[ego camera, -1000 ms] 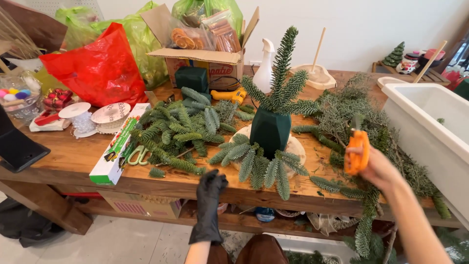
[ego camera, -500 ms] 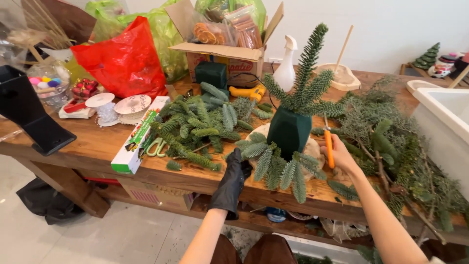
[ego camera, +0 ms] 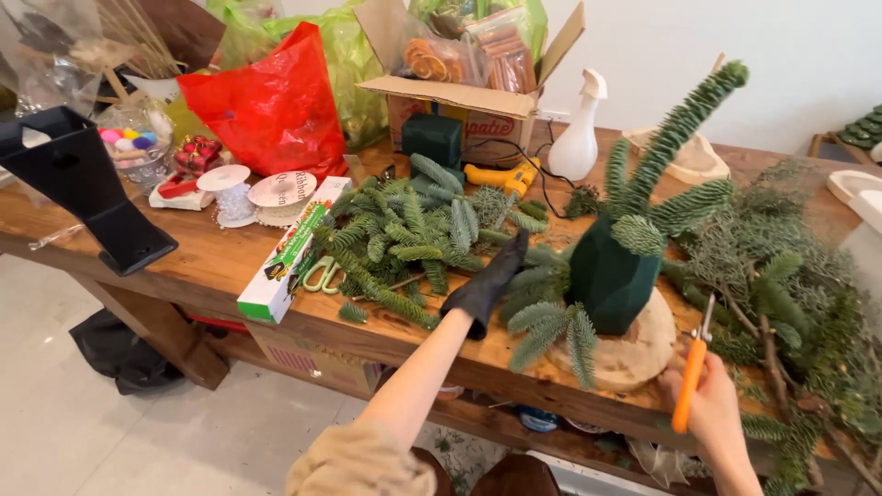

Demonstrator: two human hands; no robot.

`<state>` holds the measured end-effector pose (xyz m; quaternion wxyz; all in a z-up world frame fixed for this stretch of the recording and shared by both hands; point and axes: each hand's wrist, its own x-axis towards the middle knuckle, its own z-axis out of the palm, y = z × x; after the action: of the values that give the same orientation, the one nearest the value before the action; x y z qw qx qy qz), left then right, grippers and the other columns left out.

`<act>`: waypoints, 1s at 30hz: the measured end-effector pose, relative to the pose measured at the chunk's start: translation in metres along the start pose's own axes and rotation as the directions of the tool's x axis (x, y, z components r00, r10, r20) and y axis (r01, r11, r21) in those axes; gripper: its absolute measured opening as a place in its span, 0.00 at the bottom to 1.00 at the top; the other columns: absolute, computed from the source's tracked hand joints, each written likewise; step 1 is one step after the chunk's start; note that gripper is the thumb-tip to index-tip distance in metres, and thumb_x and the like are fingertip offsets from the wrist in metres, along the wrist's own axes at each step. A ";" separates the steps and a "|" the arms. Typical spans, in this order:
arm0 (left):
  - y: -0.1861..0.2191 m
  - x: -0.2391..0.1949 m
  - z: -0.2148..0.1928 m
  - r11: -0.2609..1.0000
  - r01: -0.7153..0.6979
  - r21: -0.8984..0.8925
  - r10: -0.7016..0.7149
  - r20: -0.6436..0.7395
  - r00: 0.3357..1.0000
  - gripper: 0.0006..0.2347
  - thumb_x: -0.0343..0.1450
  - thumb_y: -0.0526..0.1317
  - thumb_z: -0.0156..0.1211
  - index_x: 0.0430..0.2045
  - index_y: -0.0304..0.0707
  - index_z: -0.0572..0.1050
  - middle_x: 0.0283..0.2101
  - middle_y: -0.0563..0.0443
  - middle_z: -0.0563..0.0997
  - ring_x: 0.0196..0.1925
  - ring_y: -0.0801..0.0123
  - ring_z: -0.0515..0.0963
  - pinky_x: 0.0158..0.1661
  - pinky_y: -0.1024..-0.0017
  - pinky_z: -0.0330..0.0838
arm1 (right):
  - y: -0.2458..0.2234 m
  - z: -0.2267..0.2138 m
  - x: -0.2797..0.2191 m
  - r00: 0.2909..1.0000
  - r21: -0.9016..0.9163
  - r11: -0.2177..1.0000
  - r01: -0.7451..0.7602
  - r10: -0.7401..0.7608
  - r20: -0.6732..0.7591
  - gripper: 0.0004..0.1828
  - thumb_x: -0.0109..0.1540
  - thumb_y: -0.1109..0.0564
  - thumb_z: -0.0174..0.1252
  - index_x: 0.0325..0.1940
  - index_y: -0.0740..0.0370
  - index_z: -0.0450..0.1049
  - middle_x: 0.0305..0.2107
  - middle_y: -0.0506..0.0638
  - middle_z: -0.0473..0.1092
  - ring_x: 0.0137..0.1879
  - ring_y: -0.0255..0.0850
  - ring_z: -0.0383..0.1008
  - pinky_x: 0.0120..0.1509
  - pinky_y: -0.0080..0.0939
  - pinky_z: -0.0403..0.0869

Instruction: The person cuts small pine branches with orange-handled shears and inserts them into a green floral foam block mounted on a wooden base. They repeatedly trim and place branches around the foam to build a small decorative tree.

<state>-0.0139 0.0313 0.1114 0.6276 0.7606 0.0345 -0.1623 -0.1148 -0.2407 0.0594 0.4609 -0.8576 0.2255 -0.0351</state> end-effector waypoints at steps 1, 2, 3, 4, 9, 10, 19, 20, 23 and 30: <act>0.000 0.015 0.001 0.999 -0.030 0.024 0.029 0.017 0.999 0.38 0.64 0.67 0.17 0.73 0.58 0.40 0.78 0.56 0.37 0.78 0.59 0.39 0.72 0.50 0.39 | 0.006 0.004 0.000 1.000 0.110 0.994 -0.017 0.017 0.006 0.31 0.57 0.61 0.57 0.65 0.66 0.63 0.47 0.63 0.71 0.45 0.53 0.69 0.48 0.53 0.66; 0.000 0.030 0.006 0.997 -0.061 0.045 0.059 0.036 0.998 0.38 0.65 0.67 0.18 0.73 0.57 0.40 0.77 0.56 0.38 0.78 0.60 0.39 0.72 0.51 0.39 | 0.013 0.006 0.001 0.999 0.217 0.976 -0.034 0.032 0.012 0.28 0.56 0.64 0.60 0.61 0.66 0.65 0.44 0.62 0.72 0.43 0.49 0.68 0.46 0.51 0.66; -0.005 0.049 0.006 0.994 -0.092 0.066 0.088 0.056 0.994 0.38 0.65 0.67 0.19 0.73 0.56 0.40 0.77 0.56 0.38 0.78 0.61 0.39 0.72 0.53 0.39 | 0.009 0.010 -0.009 1.000 0.213 0.977 -0.030 0.028 0.013 0.28 0.56 0.64 0.60 0.61 0.66 0.65 0.44 0.62 0.72 0.43 0.49 0.68 0.46 0.51 0.66; -0.009 0.067 0.006 0.989 -0.123 0.085 0.117 0.077 0.990 0.38 0.65 0.67 0.20 0.73 0.55 0.40 0.77 0.57 0.39 0.78 0.62 0.40 0.72 0.54 0.39 | 0.007 0.014 -0.019 0.997 0.434 0.898 -0.069 0.048 0.061 0.23 0.58 0.68 0.55 0.58 0.66 0.63 0.46 0.67 0.70 0.46 0.52 0.70 0.54 0.52 0.68; -0.016 0.122 0.001 0.957 -0.239 0.162 0.211 0.172 0.962 0.38 0.67 0.65 0.23 0.73 0.51 0.41 0.77 0.58 0.41 0.78 0.65 0.41 0.72 0.61 0.38 | 0.018 0.042 -0.027 0.973 0.752 0.618 -0.231 0.126 0.196 0.21 0.59 0.77 0.39 0.53 0.65 0.54 0.60 0.79 0.59 0.68 0.67 0.63 0.73 0.60 0.64; -0.010 0.115 -0.008 0.822 -0.357 0.443 0.373 0.054 0.926 0.26 0.71 0.52 0.36 0.65 0.51 0.54 0.57 0.54 0.62 0.53 0.66 0.59 0.48 0.67 0.52 | 0.021 0.044 -0.027 0.976 0.778 0.589 -0.219 0.124 0.181 0.20 0.59 0.78 0.39 0.52 0.64 0.55 0.61 0.80 0.59 0.68 0.68 0.63 0.73 0.60 0.65; -0.024 0.031 -0.150 -0.062 -0.065 0.996 0.251 0.078 0.965 0.07 0.70 0.33 0.56 0.40 0.41 0.75 0.37 0.47 0.76 0.42 0.60 0.76 0.51 0.54 0.59 | -0.014 0.029 -0.075 0.987 0.715 0.686 -0.137 0.033 0.157 0.19 0.62 0.64 0.45 0.57 0.62 0.54 0.66 0.72 0.56 0.72 0.61 0.61 0.76 0.56 0.63; -0.022 0.019 -0.149 0.060 -0.092 0.994 0.244 0.074 0.967 0.16 0.66 0.29 0.60 0.47 0.47 0.74 0.46 0.45 0.78 0.54 0.55 0.76 0.71 0.39 0.42 | -0.008 0.028 -0.076 0.987 0.721 0.682 -0.120 0.005 0.159 0.18 0.64 0.61 0.44 0.59 0.61 0.54 0.67 0.70 0.56 0.73 0.62 0.60 0.76 0.58 0.63; -0.064 0.074 -0.189 -0.108 -0.170 0.980 0.477 0.201 0.856 0.13 0.61 0.33 0.57 0.38 0.47 0.76 0.37 0.47 0.82 0.46 0.54 0.80 0.67 0.47 0.50 | 0.004 0.029 -0.075 0.986 0.738 0.673 -0.044 -0.090 0.141 0.22 0.60 0.62 0.49 0.59 0.64 0.55 0.65 0.72 0.59 0.71 0.60 0.64 0.74 0.53 0.66; 0.038 -0.006 -0.172 -0.354 0.272 0.895 0.580 -0.018 0.814 0.08 0.71 0.50 0.59 0.37 0.54 0.80 0.29 0.56 0.74 0.31 0.69 0.77 0.40 0.67 0.72 | 0.003 0.007 -0.091 0.990 0.735 0.677 -0.048 -0.065 0.125 0.22 0.60 0.64 0.53 0.58 0.68 0.63 0.54 0.71 0.69 0.58 0.58 0.73 0.68 0.53 0.71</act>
<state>0.0252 0.1900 0.1760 -0.2832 0.9384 -0.0650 0.1869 -0.1953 -0.1988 0.0661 0.7814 -0.6010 0.1552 -0.0643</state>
